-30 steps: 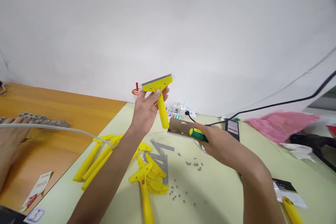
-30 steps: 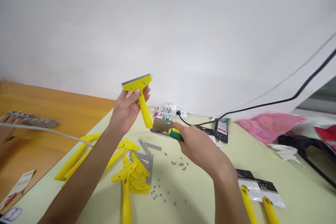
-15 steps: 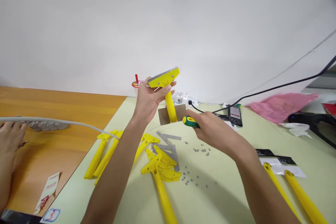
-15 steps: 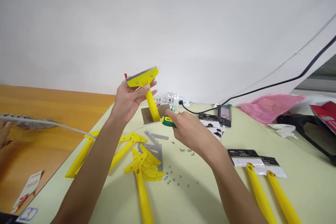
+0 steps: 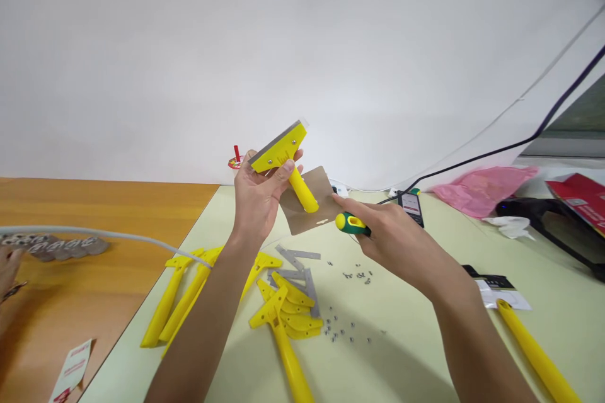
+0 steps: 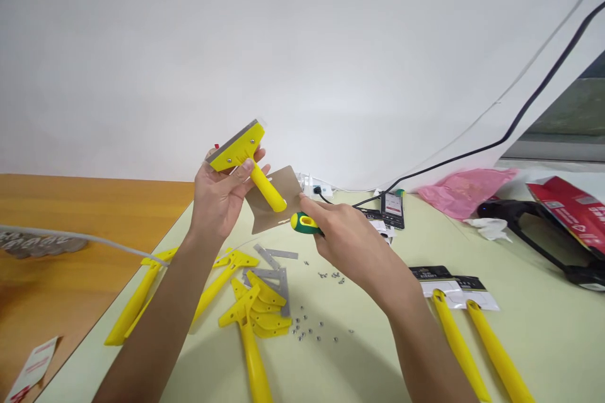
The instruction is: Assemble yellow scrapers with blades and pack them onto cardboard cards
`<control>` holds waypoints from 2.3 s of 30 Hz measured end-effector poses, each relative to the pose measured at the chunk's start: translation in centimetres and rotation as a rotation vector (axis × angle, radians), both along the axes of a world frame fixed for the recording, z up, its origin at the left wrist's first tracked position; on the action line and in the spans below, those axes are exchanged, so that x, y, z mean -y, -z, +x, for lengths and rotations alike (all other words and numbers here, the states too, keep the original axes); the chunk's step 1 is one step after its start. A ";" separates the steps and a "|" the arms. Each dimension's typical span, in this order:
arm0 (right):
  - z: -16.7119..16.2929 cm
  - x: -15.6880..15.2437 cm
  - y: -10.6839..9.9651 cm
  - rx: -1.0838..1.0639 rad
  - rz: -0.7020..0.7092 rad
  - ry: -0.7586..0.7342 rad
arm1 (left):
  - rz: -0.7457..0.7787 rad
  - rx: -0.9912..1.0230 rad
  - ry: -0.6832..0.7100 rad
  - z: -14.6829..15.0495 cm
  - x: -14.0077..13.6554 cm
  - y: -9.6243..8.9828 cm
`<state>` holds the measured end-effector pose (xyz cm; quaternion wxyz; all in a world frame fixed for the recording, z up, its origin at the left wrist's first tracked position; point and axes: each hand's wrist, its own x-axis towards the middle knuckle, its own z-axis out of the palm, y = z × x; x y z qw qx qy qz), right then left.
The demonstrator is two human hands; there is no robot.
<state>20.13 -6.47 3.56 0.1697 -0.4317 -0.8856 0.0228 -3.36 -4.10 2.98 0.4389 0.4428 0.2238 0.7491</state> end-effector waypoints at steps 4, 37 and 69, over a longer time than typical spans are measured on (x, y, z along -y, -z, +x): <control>0.8 0.2 -0.3 -0.046 0.007 -0.027 | -0.015 -0.140 0.013 0.6 0.1 0.4; 0.6 -3.8 2.2 -0.563 -0.414 -0.346 | 0.120 -0.544 -0.099 0.9 2.2 -0.5; 1.5 -3.6 1.3 -0.527 -0.638 -0.370 | 0.032 -0.582 0.090 0.3 1.3 -0.5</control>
